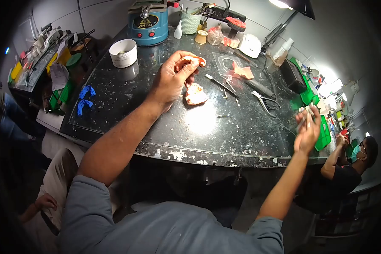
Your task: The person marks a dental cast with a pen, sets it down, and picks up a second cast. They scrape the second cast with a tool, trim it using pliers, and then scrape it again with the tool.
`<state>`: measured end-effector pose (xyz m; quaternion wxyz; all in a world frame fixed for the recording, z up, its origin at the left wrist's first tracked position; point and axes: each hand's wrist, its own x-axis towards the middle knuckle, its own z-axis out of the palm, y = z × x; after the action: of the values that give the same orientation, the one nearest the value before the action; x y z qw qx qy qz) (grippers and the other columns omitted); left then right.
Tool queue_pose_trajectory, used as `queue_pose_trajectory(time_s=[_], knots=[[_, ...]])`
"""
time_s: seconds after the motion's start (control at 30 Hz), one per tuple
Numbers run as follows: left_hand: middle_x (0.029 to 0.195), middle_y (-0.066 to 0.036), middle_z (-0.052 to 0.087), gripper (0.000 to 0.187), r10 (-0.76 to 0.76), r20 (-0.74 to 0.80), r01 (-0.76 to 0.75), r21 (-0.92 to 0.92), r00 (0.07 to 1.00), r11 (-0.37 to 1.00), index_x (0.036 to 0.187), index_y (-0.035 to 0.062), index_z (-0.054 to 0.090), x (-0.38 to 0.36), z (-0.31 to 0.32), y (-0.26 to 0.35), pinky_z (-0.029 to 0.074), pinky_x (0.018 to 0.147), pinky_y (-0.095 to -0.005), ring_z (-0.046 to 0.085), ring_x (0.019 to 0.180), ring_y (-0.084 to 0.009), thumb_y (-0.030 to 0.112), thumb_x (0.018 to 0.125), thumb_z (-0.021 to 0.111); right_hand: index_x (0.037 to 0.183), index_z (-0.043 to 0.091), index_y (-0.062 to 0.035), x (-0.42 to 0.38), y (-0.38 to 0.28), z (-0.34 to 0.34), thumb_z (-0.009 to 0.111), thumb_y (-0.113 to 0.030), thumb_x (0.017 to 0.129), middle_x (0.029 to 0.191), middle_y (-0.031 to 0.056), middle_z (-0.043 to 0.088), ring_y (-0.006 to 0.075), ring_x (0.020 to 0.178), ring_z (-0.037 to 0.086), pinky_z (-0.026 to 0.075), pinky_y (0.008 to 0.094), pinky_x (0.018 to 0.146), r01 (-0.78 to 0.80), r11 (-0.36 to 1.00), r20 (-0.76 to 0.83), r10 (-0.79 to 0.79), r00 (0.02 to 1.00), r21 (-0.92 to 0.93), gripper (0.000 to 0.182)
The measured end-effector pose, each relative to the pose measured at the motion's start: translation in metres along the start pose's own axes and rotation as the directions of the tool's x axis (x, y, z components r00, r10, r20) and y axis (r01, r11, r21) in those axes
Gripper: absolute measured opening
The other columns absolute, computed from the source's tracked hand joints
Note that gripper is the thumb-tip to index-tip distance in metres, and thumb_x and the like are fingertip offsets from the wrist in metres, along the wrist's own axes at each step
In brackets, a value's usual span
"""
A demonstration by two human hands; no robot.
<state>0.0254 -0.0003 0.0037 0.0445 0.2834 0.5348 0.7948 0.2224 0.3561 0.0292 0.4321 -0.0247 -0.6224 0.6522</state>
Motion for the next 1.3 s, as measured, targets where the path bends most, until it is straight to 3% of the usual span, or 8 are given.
queue_pose_trajectory(time_s=[0.1, 0.3, 0.47, 0.57, 0.73, 0.87, 1.03, 1.3], knots=[[0.089, -0.006, 0.066, 0.021, -0.164, -0.068, 0.163, -0.017, 0.984, 0.986, 0.110, 0.0033, 0.059, -0.002, -0.003, 0.009, 0.043, 0.055, -0.0179, 0.056, 0.066, -0.0053, 0.020, 0.099, 0.056, 0.131, 0.048, 0.0052, 0.008, -0.013, 0.108, 0.048, -0.001, 0.094, 0.108, 0.0146, 0.058, 0.0218, 0.103, 0.058, 0.052, 0.0334, 0.087, -0.186, 0.777, 0.108, 0.152, 0.983, 0.602, 0.038], [0.095, -0.012, 0.067, 0.027, -0.270, -0.098, 0.254, -0.152, 0.958, 0.955, 0.113, 0.0005, 0.059, 0.001, -0.012, 0.014, 0.043, 0.051, -0.0169, 0.061, 0.066, -0.0091, 0.022, 0.098, 0.054, 0.100, 0.058, -0.0010, 0.025, 0.035, 0.230, 0.061, -0.015, 0.095, 0.084, 0.0049, 0.059, 0.0136, 0.078, 0.058, 0.050, 0.0307, 0.080, -0.230, 0.901, 0.540, -0.006, 0.842, 0.368, 0.016], [0.093, -0.003, 0.065, 0.024, -0.217, -0.118, 0.201, -0.140, 0.969, 0.970, 0.110, 0.0026, 0.062, 0.005, -0.013, 0.009, 0.037, 0.051, -0.0159, 0.050, 0.065, -0.0031, 0.020, 0.094, 0.060, 0.132, 0.052, 0.0025, 0.000, 0.078, 0.235, 0.051, -0.021, 0.100, 0.109, 0.0171, 0.067, 0.0236, 0.099, 0.066, 0.053, 0.0323, 0.081, -0.187, 0.963, 0.587, 0.038, 0.809, 0.196, 0.040], [0.088, 0.000, 0.063, 0.027, -0.269, -0.176, 0.252, -0.113, 0.947, 0.961, 0.104, 0.0031, 0.061, 0.003, -0.009, 0.014, 0.038, 0.057, -0.0170, 0.049, 0.069, -0.0019, 0.020, 0.086, 0.072, 0.124, 0.059, 0.0039, 0.001, 0.079, 0.227, 0.056, -0.018, 0.097, 0.110, 0.0186, 0.067, 0.0236, 0.104, 0.065, 0.054, 0.0333, 0.085, -0.113, 0.994, 0.576, 0.089, 0.813, 0.005, 0.035], [0.092, -0.004, 0.067, 0.029, -0.023, -0.093, 0.035, 0.135, 0.995, 0.990, 0.101, 0.0046, 0.059, 0.003, -0.014, 0.012, 0.049, 0.069, -0.0218, 0.060, 0.086, -0.0071, 0.011, 0.079, 0.078, 0.115, 0.061, 0.0073, -0.006, 0.069, 0.232, 0.060, -0.009, 0.093, 0.100, 0.0185, 0.071, 0.0226, 0.092, 0.070, 0.057, 0.0310, 0.080, -0.013, 0.999, 0.568, -0.013, 0.823, 0.041, 0.027], [0.093, -0.004, 0.066, 0.031, 0.116, -0.020, -0.116, 0.024, 0.993, 0.993, 0.100, 0.0034, 0.057, 0.007, -0.012, 0.003, 0.050, 0.073, -0.0231, 0.063, 0.083, -0.0102, 0.004, 0.078, 0.078, 0.109, 0.064, 0.0080, -0.012, 0.054, 0.231, 0.060, -0.007, 0.093, 0.095, 0.0173, 0.071, 0.0202, 0.083, 0.070, 0.057, 0.0293, 0.076, 0.008, 0.999, 0.591, -0.028, 0.806, 0.037, 0.022], [0.091, -0.001, 0.066, 0.020, 0.018, 0.045, -0.024, 0.139, 0.999, 0.990, 0.100, 0.0035, 0.061, 0.001, -0.008, 0.016, 0.046, 0.070, -0.0173, 0.059, 0.082, -0.0044, 0.009, 0.085, 0.073, 0.102, 0.068, 0.0036, -0.011, 0.063, 0.234, 0.066, -0.001, 0.089, 0.096, 0.0137, 0.072, 0.0177, 0.088, 0.070, 0.057, 0.0291, 0.081, 0.375, 0.927, 0.600, -0.304, 0.740, 0.008, 0.014], [0.089, 0.001, 0.065, 0.021, 0.002, 0.032, -0.008, 0.196, 0.999, 0.980, 0.101, 0.0036, 0.063, 0.001, -0.011, 0.016, 0.042, 0.065, -0.0148, 0.056, 0.079, -0.0022, 0.012, 0.085, 0.074, 0.096, 0.071, -0.0002, -0.003, 0.064, 0.230, 0.075, 0.004, 0.079, 0.099, 0.0103, 0.073, 0.0182, 0.090, 0.070, 0.056, 0.0288, 0.081, 0.541, 0.839, 0.682, -0.433, 0.589, 0.065, 0.019]])
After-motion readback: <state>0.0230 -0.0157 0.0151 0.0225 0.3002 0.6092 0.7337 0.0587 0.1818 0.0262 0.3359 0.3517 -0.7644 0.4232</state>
